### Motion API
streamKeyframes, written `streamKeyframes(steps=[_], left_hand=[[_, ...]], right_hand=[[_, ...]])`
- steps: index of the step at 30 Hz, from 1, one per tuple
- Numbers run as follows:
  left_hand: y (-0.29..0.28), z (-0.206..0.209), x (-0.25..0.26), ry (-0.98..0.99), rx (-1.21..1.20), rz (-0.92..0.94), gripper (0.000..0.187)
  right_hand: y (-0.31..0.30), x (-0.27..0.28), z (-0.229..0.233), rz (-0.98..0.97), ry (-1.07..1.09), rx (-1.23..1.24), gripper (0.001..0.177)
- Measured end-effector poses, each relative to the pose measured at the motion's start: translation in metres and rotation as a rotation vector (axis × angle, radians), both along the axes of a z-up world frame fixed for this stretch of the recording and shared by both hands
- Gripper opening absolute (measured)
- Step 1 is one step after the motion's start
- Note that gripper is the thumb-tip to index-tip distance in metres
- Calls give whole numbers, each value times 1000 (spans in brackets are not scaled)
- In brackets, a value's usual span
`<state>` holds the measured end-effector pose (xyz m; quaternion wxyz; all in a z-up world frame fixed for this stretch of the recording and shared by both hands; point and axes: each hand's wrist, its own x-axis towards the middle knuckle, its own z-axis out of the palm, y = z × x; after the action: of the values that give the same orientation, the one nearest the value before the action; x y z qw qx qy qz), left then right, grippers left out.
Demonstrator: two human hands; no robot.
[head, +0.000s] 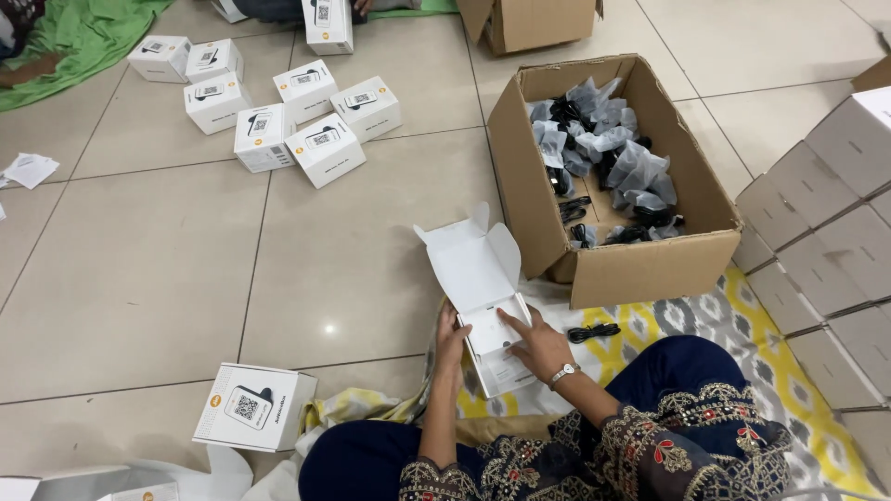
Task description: The person unboxes and checks electronic accessories, such as power adapters and cables, from individual retail boxes.
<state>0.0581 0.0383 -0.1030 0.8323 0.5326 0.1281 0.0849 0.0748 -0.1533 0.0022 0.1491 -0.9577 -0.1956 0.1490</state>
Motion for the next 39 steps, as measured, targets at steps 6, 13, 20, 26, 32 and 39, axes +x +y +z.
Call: streamKeyframes(steps=[6, 13, 20, 26, 32, 39], left_hand=[[-3, 35, -7, 210, -177, 119, 63], [-15, 95, -32, 75, -226, 65, 73], [-32, 82, -39, -52, -294, 62, 73], [-34, 92, -39, -9, -203, 40, 72], [-28, 72, -33, -79, -270, 49, 66], [-29, 96, -39, 26, -225, 11, 58]], right_hand=[[-2, -2, -6, 6, -93, 43, 83], [-17, 6, -58, 39, -91, 56, 65], [-26, -49, -9, -28, -212, 648, 56], [-46, -64, -34, -151, -197, 704, 36], [-44, -68, -18, -156, -163, 701, 32], [-63, -53, -90, -207, -58, 865, 26]])
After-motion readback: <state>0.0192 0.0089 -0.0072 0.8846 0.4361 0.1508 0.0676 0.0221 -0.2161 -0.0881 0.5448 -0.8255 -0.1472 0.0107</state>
